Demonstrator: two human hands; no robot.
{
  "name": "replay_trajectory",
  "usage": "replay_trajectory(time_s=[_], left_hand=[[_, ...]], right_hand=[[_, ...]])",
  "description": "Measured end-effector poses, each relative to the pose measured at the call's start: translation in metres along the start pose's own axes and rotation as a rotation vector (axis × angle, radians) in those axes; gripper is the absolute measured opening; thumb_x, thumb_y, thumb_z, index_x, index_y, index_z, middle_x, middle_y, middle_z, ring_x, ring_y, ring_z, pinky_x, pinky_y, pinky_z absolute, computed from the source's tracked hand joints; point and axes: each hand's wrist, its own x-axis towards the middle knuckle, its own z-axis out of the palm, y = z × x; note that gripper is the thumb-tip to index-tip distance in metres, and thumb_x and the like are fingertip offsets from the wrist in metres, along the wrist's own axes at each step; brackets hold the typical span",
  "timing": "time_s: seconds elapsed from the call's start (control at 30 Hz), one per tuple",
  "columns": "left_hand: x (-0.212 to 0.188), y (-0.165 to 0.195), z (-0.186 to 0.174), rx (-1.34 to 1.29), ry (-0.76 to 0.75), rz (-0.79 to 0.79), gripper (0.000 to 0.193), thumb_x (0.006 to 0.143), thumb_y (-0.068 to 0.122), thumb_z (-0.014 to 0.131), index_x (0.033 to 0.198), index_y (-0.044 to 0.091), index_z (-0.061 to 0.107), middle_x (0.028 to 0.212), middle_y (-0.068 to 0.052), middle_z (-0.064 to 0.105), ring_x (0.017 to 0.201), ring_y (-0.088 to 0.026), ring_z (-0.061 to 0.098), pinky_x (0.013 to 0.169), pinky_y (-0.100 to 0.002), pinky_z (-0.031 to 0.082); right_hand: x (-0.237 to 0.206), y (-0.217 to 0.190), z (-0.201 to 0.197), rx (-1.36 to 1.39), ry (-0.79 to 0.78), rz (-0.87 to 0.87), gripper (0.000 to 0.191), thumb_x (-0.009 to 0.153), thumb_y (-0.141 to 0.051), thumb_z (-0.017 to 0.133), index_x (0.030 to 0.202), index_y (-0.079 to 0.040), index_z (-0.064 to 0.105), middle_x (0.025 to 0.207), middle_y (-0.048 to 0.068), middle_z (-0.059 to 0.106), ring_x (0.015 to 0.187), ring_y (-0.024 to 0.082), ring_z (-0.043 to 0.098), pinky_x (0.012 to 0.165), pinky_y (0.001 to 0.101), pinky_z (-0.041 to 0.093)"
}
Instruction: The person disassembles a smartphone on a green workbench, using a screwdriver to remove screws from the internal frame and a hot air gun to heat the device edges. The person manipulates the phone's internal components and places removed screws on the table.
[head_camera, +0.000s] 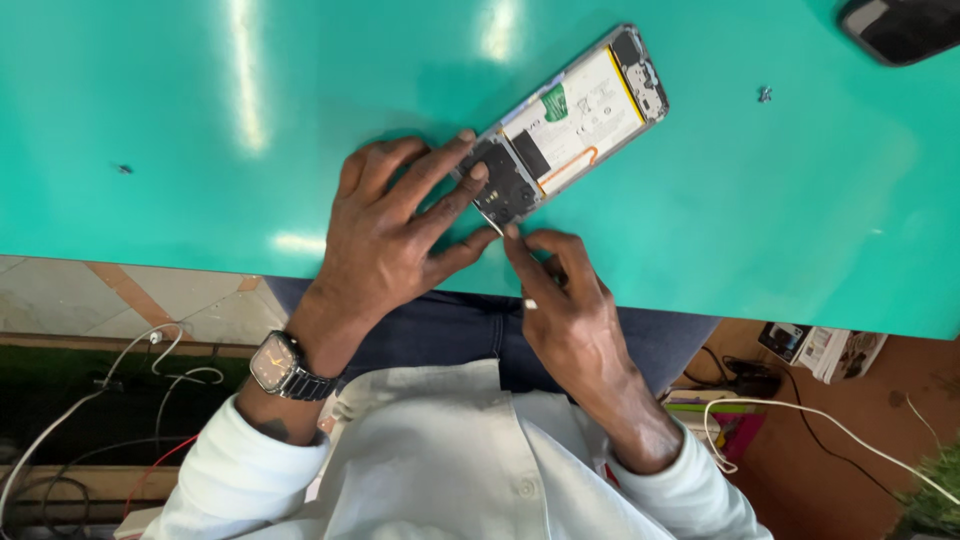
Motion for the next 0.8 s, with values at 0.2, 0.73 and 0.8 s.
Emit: replay_trajectory(time_s=[0.2,0.73,0.8], left_hand=[[0.004,-0.001,-0.004,-0.020,0.007,0.009,0.051,0.090,0.042,0.088,0.126,0.009,0.076,0.149,-0.006,0.058,0.124,-0.028,0.052,0.105,-0.046,0.045],[0.005,0.001,-0.006,-0.032,0.002,0.017,0.049,0.092,0.043,0.087,0.127,0.011,0.076,0.146,-0.004,0.060,0.123,-0.027,0.052,0.106,-0.045,0.043],[0.005,0.000,-0.005,-0.033,0.007,0.018,0.049,0.091,0.043,0.087,0.125,0.010,0.076,0.145,-0.004,0.060,0.122,-0.027,0.052,0.105,-0.046,0.043]], right_hand=[[0.003,-0.003,0.003,-0.008,0.016,0.008,0.061,0.076,0.021,0.066,0.133,0.001,0.065,0.120,0.014,0.054,0.080,0.022,0.063,0.065,0.0365,0.053],[-0.008,0.001,0.016,-0.039,0.078,0.042,0.059,0.077,0.021,0.063,0.133,0.001,0.066,0.114,0.013,0.054,0.077,0.019,0.060,0.066,0.0363,0.053],[-0.008,0.003,0.015,-0.039,0.065,0.034,0.058,0.079,0.021,0.065,0.133,0.002,0.067,0.115,0.013,0.055,0.075,0.018,0.060,0.064,0.0360,0.052]])
